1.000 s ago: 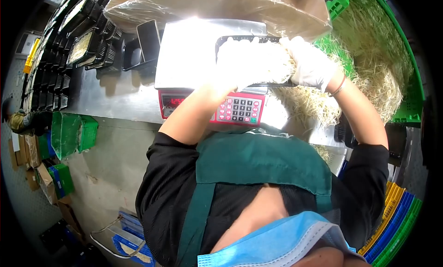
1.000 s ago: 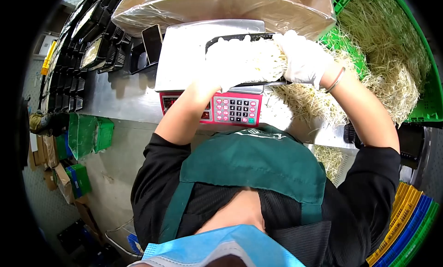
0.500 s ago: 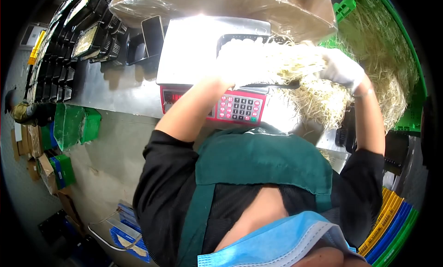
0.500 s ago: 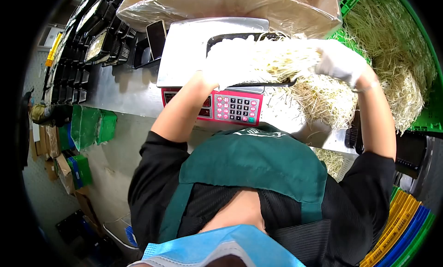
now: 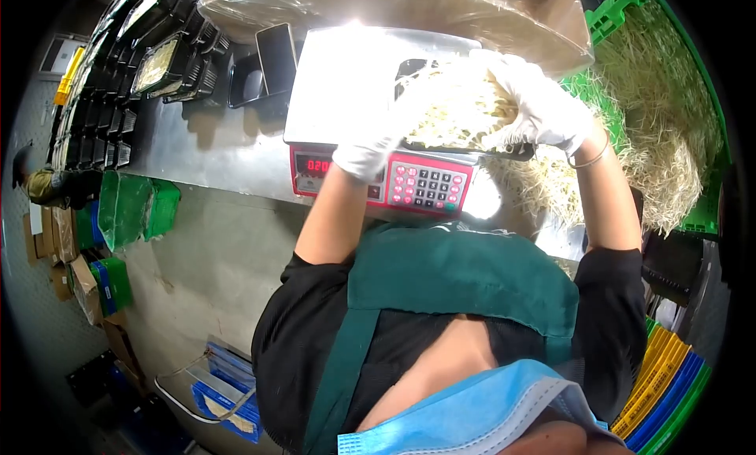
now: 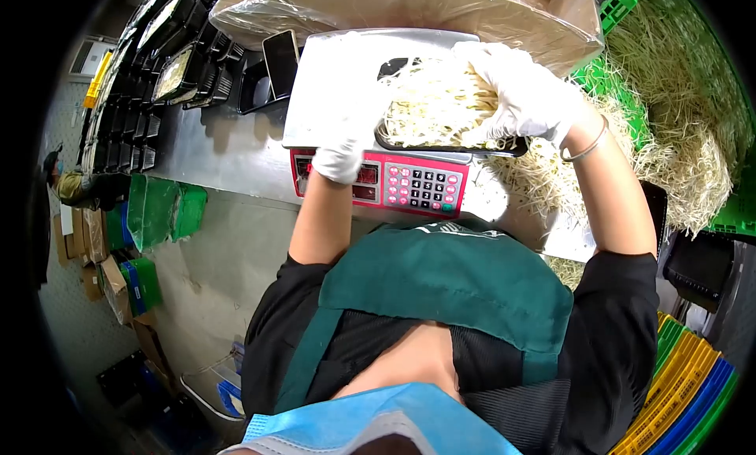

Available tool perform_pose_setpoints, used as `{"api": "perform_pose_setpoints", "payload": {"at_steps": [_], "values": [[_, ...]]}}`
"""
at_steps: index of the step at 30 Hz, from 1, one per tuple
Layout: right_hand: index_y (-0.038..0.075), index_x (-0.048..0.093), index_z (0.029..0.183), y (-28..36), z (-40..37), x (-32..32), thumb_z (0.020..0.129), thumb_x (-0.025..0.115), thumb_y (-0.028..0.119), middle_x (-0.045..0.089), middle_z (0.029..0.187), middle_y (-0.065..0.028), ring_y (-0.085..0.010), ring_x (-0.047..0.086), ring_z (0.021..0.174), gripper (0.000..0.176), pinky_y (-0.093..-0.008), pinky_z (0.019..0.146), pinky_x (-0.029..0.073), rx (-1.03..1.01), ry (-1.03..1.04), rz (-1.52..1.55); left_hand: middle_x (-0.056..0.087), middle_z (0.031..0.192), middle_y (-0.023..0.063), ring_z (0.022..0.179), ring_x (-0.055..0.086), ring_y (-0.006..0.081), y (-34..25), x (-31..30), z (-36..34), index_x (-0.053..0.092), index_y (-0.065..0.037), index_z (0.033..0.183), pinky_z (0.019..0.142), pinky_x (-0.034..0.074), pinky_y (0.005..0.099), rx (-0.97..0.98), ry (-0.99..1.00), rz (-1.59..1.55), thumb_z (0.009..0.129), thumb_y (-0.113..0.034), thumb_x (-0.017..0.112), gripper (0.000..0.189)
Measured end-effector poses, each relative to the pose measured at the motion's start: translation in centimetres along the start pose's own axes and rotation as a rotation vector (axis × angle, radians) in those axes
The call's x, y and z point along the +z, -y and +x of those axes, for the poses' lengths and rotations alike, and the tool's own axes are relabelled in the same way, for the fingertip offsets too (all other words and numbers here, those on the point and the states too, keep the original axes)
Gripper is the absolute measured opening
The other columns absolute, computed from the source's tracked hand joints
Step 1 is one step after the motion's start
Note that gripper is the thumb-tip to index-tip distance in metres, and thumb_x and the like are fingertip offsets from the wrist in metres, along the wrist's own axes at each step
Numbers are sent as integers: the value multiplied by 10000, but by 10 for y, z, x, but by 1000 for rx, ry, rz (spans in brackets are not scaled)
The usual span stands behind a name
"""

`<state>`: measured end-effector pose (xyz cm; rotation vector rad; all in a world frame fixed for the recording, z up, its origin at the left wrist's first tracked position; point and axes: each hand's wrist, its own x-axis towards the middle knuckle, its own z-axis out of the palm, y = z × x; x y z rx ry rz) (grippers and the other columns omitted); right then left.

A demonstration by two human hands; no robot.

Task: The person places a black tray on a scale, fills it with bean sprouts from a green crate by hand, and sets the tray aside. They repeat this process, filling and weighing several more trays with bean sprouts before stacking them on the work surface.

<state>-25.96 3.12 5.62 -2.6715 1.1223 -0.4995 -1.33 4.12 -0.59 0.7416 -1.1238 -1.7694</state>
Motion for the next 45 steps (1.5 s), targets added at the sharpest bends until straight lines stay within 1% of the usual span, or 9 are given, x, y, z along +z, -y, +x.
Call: {"api": "perform_pose_setpoints", "payload": {"at_steps": [3, 14, 20, 29, 32, 34, 38, 40, 45], "values": [[-8, 441, 1282, 1, 4, 10, 724, 690, 505, 566, 1116, -235, -376, 549, 1036, 798, -414, 911, 434, -56, -77, 13, 342, 1430, 193, 1338, 312, 282, 9, 18, 14, 332, 5, 1388, 1101, 233, 425, 891, -61, 872, 853, -317, 627, 691], [-25, 526, 1156, 5, -13, 8, 777, 643, 501, 601, 882, -186, -351, 589, 783, 659, -409, 711, 479, -102, 35, -135, 513, 1267, 148, 1136, 486, 312, 11, 30, 24, 441, -46, 1322, 1000, 306, 458, 626, 136, 1621, 849, -447, 537, 627], [44, 587, 1182, 1, 21, -37, 815, 658, 394, 648, 1077, -118, -213, 606, 1011, 512, -328, 915, 448, 530, 56, 244, 482, 1277, 187, 1135, 484, 334, -7, 6, -17, 425, 8, 1314, 1009, 244, 594, 397, 183, 1514, 818, -519, 527, 731], [120, 529, 1254, -23, 142, 97, 891, 560, 334, 583, 1193, -158, -256, 556, 1126, 423, -350, 885, 481, -153, 228, 243, 572, 1138, 190, 1007, 564, 309, -31, -20, -32, 465, 29, 1281, 904, 408, 401, 394, -72, 1621, 700, -360, 721, 744], [82, 504, 1262, -40, 96, 104, 922, 496, 111, 552, 1265, -117, -203, 537, 1166, 342, -306, 861, 500, 388, 262, 1378, 577, 1121, 174, 1005, 564, 308, -35, -21, -34, 465, 11, 1289, 904, 408, 404, 354, -84, 1602, 695, -356, 723, 745], [101, 479, 1313, -63, 40, 84, 898, 484, 64, 522, 1303, -131, -275, 517, 1184, 417, -318, 951, 443, -235, 6, -132, 582, 1105, 166, 985, 567, 307, -35, -19, -30, 478, -2, 1283, 897, 412, 399, 367, -91, 1601, 691, -360, 726, 735], [80, 625, 1130, -97, -73, 60, 894, 511, 53, 551, 1267, -139, -255, 548, 1145, 264, -301, 922, 454, 867, 129, 400, 606, 1045, 175, 981, 567, 314, -21, 1, -5, 509, -15, 1260, 903, 410, 410, 581, -68, 1556, 732, -352, 701, 655], [55, 626, 1125, -79, -89, 46, 896, 541, 70, 567, 1251, -117, -220, 539, 1148, 245, -302, 965, 413, 458, -190, 187, 486, 1257, 219, 1171, 456, 355, -5, 17, 16, 446, -35, 1323, 981, 297, 578, 447, -26, 1664, 762, -533, 588, 763], [10, 515, 1263, 1, -96, 19, 944, 511, 152, 559, 1255, -110, -190, 534, 1141, 349, -307, 1013, 374, 735, -688, 691, 492, 1206, 220, 1124, 459, 352, -24, 21, 16, 456, -21, 1292, 952, 353, 517, 666, 30, 1434, 768, -453, 635, 702]]}}
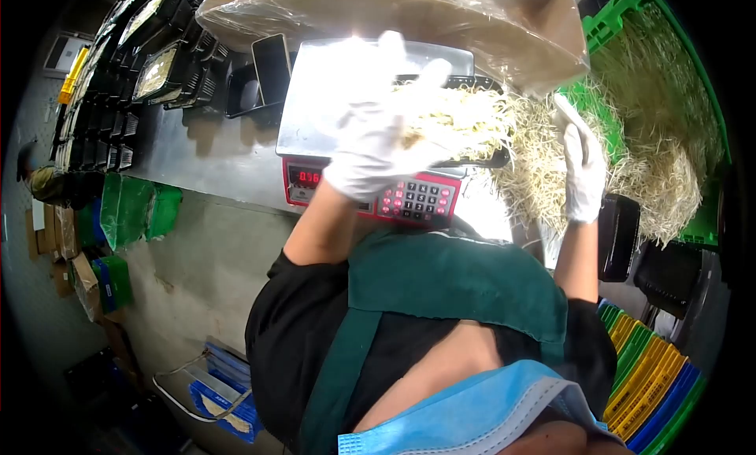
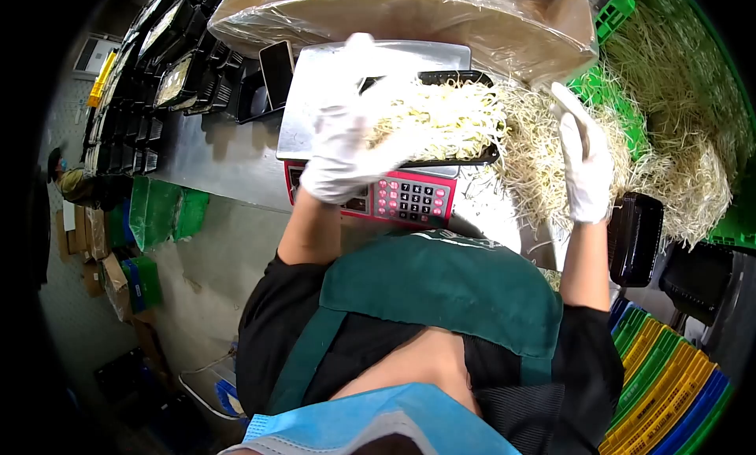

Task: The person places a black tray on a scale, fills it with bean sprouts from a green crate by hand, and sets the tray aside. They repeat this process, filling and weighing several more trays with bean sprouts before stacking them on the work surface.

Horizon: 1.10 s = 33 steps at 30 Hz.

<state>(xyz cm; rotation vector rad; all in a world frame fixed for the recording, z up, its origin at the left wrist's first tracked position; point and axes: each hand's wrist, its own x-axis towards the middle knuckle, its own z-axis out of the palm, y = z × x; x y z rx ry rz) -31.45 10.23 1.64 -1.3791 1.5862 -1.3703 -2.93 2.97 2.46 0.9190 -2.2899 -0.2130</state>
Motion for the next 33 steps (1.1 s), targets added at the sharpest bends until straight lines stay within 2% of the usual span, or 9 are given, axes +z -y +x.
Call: {"api": "perform_pose_setpoints", "payload": {"at_steps": [3, 4, 5, 7, 14, 18, 25, 28, 33], "values": [[9, 421, 1340, -23, -25, 27, 936, 496, 148, 454, 1364, -138, -237, 454, 1238, 434, -342, 1061, 327, -96, -78, 216, 555, 1097, 178, 968, 547, 255, 25, -30, 3, 541, 10, 1115, 911, 416, 400, -140, -172, -420, 763, -289, 695, 487], [8, 374, 1369, -18, -20, 39, 936, 480, 154, 388, 1414, -147, -253, 389, 1295, 469, -367, 1088, 291, -108, -43, 214, 368, 1402, 213, 1284, 391, 295, 18, -23, 4, 394, 80, 1321, 1091, 263, 393, -379, -188, -1088, 844, -127, 582, 552], [37, 343, 1394, -19, -16, 51, 931, 498, 208, 346, 1443, -137, -271, 352, 1321, 517, -372, 1095, 279, -225, -24, 258, 412, 1377, 187, 1253, 424, 284, 44, -13, 6, 403, 43, 1325, 1068, 295, 387, -28, -130, -353, 866, -217, 580, 557], [46, 389, 1362, -7, 7, 71, 915, 521, 254, 398, 1403, -140, -264, 393, 1292, 510, -354, 1075, 306, -260, 40, 82, 465, 1332, 158, 1213, 453, 284, 23, -22, 30, 412, -12, 1333, 1046, 320, 376, -310, 288, -176, 867, -295, 579, 570], [79, 600, 1131, 23, 10, 111, 914, 465, 352, 625, 1061, -145, -310, 603, 895, 374, -377, 789, 488, -455, 311, -719, 645, 921, 84, 823, 610, 272, 4, 25, 0, 664, -101, 887, 759, 482, 400, 216, -140, 66, 738, -318, 617, 267], [87, 604, 1080, 25, 26, 108, 917, 449, 326, 646, 962, -133, -295, 618, 831, 328, -379, 732, 503, -679, 568, -815, 645, 747, 79, 701, 623, 222, 9, 21, -1, 665, -71, 848, 677, 499, 329, 31, 138, -421, 749, -263, 614, 222], [87, 628, 1107, 60, 78, 94, 871, 559, 404, 646, 1094, -112, -288, 606, 1017, 401, -368, 899, 453, -192, 316, -536, 575, 1130, 159, 991, 540, 293, 3, -16, -37, 571, -10, 1162, 852, 396, 439, 22, 217, -6, 710, -342, 713, 579], [128, 472, 1325, -15, 126, 124, 885, 540, 428, 475, 1364, -87, -247, 469, 1228, 537, -343, 1061, 333, -528, 645, -403, 559, 1156, 153, 1032, 522, 305, 8, -16, -37, 559, -11, 1178, 903, 377, 447, -35, 235, -40, 694, -351, 729, 615], [74, 606, 1175, -59, 99, 99, 864, 603, 350, 634, 1107, -71, -212, 572, 1049, 417, -321, 940, 416, -121, 766, -161, 496, 1241, 129, 1165, 438, 328, 1, -4, -10, 474, -75, 1278, 929, 302, 517, -80, 155, -67, 706, -420, 679, 699]]}}
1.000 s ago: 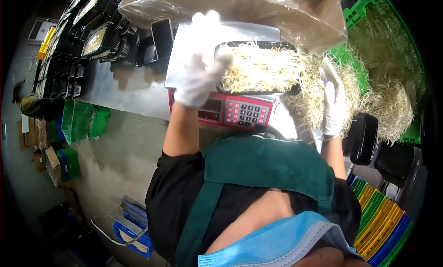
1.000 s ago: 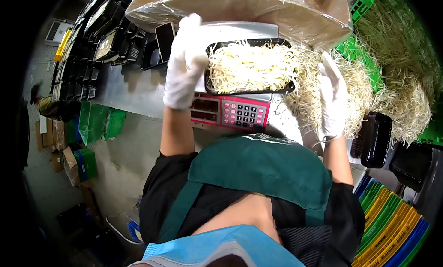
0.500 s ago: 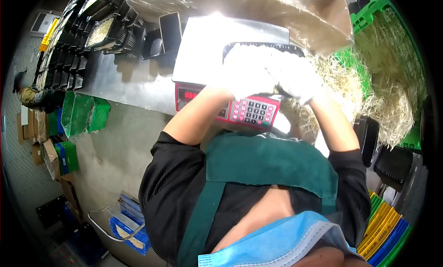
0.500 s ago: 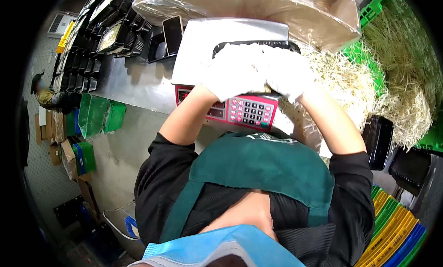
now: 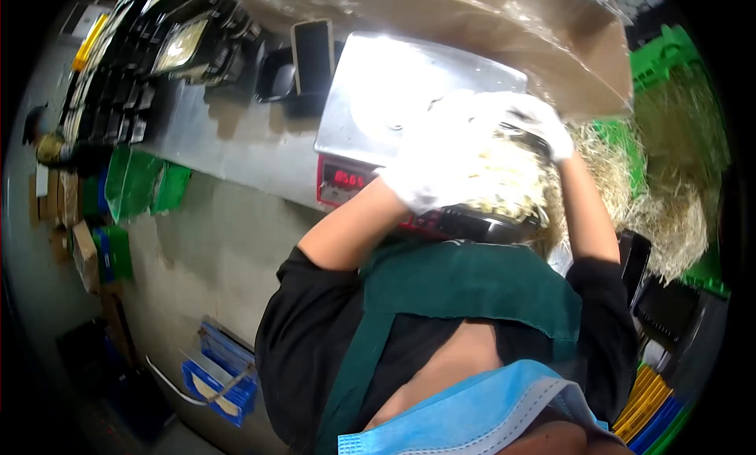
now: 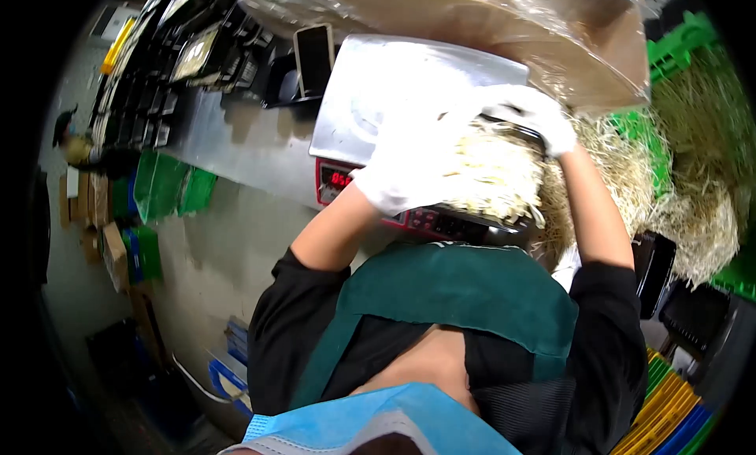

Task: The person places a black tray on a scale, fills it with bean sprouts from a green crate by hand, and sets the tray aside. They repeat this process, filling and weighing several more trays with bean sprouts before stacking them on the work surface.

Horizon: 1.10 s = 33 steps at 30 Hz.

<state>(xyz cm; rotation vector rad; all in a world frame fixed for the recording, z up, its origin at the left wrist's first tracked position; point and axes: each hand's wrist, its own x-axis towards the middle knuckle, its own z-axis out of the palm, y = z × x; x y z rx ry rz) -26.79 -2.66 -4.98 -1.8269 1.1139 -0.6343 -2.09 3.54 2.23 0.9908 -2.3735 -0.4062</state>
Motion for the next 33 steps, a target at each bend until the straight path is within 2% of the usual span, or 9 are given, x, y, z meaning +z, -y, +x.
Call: {"api": "perform_pose_setpoints", "payload": {"at_steps": [5, 6, 9, 13, 17, 18, 22, 29, 33], "values": [[46, 584, 1206, -3, -114, -36, 900, 570, 182, 606, 1204, -82, -167, 558, 1115, 335, -292, 1006, 382, 433, -342, -156, 542, 1159, 149, 1127, 471, 301, 22, -25, -15, 502, -43, 1240, 963, 357, 404, 149, -276, -92, 740, -313, 728, 611], [6, 528, 1252, -11, -142, -36, 897, 568, 131, 561, 1265, -102, -182, 533, 1151, 378, -301, 1017, 372, 407, -426, 14, 635, 977, 108, 928, 601, 247, 41, -23, -24, 535, -79, 1222, 962, 382, 414, -381, -135, -673, 742, -260, 688, 535], [-9, 511, 1258, -32, -207, -16, 900, 564, 63, 537, 1285, -109, -191, 516, 1170, 369, -308, 1018, 375, 301, -653, 170, 658, 1022, 59, 1041, 567, 249, 113, -10, -51, 654, -219, 956, 1055, 192, 589, -251, -106, 188, 739, -260, 681, 222], [-10, 486, 1279, -8, -213, 28, 907, 558, 62, 533, 1276, -128, -196, 512, 1166, 386, -310, 1014, 373, 248, -820, 260, 670, 944, 42, 1007, 584, 250, 124, 1, -43, 707, -184, 701, 1020, 284, 559, -294, -33, 13, 695, -235, 694, 53], [-5, 416, 1339, 23, -199, 48, 908, 535, 52, 504, 1306, -151, -217, 485, 1203, 450, -327, 1025, 363, 128, -787, 293, 673, 906, 74, 833, 633, 146, 85, -19, -34, 654, -2, 830, 730, 499, 269, -678, -207, -733, 788, -109, 718, 131], [-1, 404, 1348, 27, -195, 53, 908, 528, 43, 491, 1319, -157, -223, 476, 1214, 459, -336, 1026, 365, 80, -808, 336, 674, 926, 63, 833, 627, 141, 84, -22, -29, 639, -17, 927, 734, 497, 245, -299, -117, -1489, 820, -141, 695, 173], [-11, 332, 1384, 50, -166, 72, 925, 506, 96, 445, 1359, -174, -245, 462, 1222, 503, -375, 1033, 358, -70, -781, 292, 670, 959, 87, 794, 633, 224, 20, -27, 7, 615, -84, 1106, 735, 497, 308, 346, -182, 183, 862, -374, 571, 381], [-48, 249, 1408, 62, -145, 86, 936, 497, 360, 381, 1399, -207, -268, 438, 1242, 671, -376, 1021, 370, -70, -935, 344, 598, 748, 79, 652, 564, 195, 26, -49, -26, 629, -39, 1040, 648, 471, 328, 82, -63, 21, 845, -258, 607, 294], [-22, 231, 1421, 102, -98, 78, 877, 577, 182, 296, 1454, -183, -261, 319, 1330, 676, -358, 1106, 246, -151, -869, 203, 501, 1275, 188, 1168, 477, 333, 33, 37, -27, 476, -24, 1283, 1016, 358, 415, 200, -76, -185, 837, -346, 608, 566]]}}
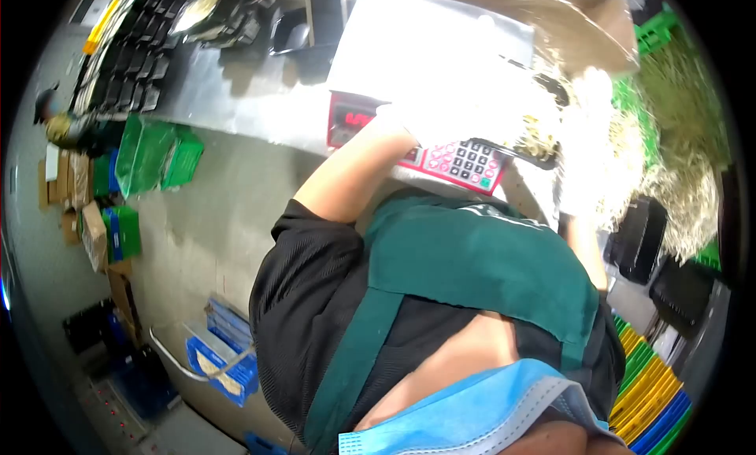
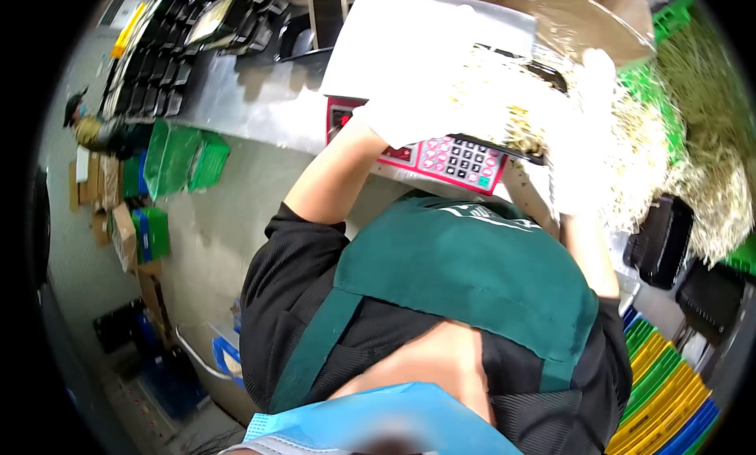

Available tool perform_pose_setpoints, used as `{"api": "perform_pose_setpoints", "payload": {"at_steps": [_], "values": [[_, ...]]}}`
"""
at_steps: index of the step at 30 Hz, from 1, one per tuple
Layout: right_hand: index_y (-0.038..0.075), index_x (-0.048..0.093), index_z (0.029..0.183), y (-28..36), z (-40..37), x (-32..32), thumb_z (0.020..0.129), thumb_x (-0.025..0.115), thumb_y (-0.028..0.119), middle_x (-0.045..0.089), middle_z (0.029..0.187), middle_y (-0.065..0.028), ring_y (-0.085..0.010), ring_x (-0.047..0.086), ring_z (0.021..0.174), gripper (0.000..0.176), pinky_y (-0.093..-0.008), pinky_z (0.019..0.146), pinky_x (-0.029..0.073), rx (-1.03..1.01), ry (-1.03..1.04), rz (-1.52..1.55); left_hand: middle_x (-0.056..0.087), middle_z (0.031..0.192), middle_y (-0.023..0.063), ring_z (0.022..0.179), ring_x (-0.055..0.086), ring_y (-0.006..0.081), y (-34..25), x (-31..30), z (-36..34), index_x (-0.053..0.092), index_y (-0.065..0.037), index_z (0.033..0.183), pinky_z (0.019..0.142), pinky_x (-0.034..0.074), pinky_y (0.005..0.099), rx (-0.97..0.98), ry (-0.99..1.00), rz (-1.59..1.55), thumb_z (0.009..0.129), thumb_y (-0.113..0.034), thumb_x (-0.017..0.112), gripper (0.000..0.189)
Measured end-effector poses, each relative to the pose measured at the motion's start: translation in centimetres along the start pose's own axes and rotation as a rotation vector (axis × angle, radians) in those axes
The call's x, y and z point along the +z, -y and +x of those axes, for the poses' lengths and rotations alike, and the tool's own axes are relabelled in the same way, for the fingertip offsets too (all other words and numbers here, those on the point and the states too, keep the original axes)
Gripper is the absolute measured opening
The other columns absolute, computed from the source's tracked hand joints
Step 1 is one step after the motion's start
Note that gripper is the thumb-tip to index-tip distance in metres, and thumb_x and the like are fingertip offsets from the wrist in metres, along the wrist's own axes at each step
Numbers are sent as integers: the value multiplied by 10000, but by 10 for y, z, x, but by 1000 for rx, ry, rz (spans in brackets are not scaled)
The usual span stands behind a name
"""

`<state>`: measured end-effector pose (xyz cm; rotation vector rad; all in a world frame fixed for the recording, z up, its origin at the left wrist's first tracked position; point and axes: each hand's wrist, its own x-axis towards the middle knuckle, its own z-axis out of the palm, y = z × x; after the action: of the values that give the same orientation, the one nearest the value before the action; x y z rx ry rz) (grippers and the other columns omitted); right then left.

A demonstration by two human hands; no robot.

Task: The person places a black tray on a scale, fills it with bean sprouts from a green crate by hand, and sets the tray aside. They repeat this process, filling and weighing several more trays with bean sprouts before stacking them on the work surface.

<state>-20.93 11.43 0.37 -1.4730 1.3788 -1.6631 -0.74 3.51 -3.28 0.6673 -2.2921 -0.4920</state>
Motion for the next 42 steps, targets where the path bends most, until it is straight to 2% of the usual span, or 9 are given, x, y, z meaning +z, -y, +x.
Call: {"api": "perform_pose_setpoints", "payload": {"at_steps": [1, 9, 15, 21, 24, 26, 31, 39, 42], "values": [[-22, 279, 1406, -2, 18, 1, 877, 583, 201, 339, 1426, -199, -281, 318, 1331, 650, -365, 1102, 248, -245, 83, -545, 501, 1275, 188, 1168, 477, 333, -6, 1, 10, 476, -24, 1283, 1016, 358, 415, 28, 4, -23, 837, -346, 608, 566], [86, 530, 1236, 6, 40, 16, 834, 618, 317, 616, 1018, -147, -293, 582, 957, 472, -359, 843, 465, 47, 509, -528, 543, 1223, 122, 1154, 484, 279, -3, 2, 38, 536, -61, 1210, 1011, 371, 407, 13, 128, 73, 823, -331, 602, 477], [83, 520, 1248, 10, 65, -37, 833, 615, 272, 606, 1093, -158, -294, 588, 987, 466, -369, 855, 459, -698, 573, -1058, 531, 1267, 131, 1159, 493, 286, -28, -14, 58, 513, -53, 1259, 1012, 362, 385, -68, 444, 186, 866, -320, 569, 478], [60, 629, 1024, -38, 47, -69, 818, 643, 112, 596, 831, -22, -127, 490, 636, 213, -265, 615, 442, 140, 568, -212, 529, 1261, 157, 1170, 478, 329, -14, -3, 45, 514, -29, 1248, 1007, 361, 425, 50, 284, 301, 879, -291, 547, 454], [55, 648, 1011, -15, 44, -93, 857, 608, 80, 638, 836, -2, -64, 524, 663, 161, -202, 588, 433, 184, 417, -24, 559, 1156, 134, 1076, 521, 276, 4, 8, 36, 597, -97, 1157, 917, 407, 409, 229, 23, 170, 828, -398, 567, 446], [53, 649, 1037, -12, 42, -116, 866, 622, 127, 665, 846, -22, -69, 569, 717, 189, -202, 619, 451, 362, 215, -82, 550, 1187, 141, 1119, 504, 269, 1, 9, 35, 553, -66, 1212, 949, 399, 399, -207, 152, -714, 796, -321, 643, 496], [102, 592, 1202, -53, 35, -155, 802, 707, 250, 687, 957, -75, -195, 631, 810, 442, -310, 791, 486, 457, 484, -949, 526, 1238, 167, 1137, 500, 276, -36, -51, 30, 479, -27, 1275, 978, 386, 376, -373, 141, -306, 763, -200, 684, 578], [-26, 390, 1354, -27, 11, -94, 931, 534, 218, 435, 1383, -150, -242, 422, 1273, 509, -334, 1052, 333, 121, 184, -86, 481, 1328, 136, 1234, 445, 211, 37, -90, -15, 419, 6, 1328, 1048, 339, 338, -436, -68, -475, 844, -173, 608, 549], [4, 415, 1345, -17, 35, -28, 895, 565, 339, 427, 1389, -159, -256, 405, 1287, 581, -366, 1068, 308, -197, 295, -197, 540, 1242, 152, 1074, 539, 301, -15, -51, 26, 520, -73, 1258, 957, 400, 392, -138, -63, 293, 880, -408, 551, 506]]}}
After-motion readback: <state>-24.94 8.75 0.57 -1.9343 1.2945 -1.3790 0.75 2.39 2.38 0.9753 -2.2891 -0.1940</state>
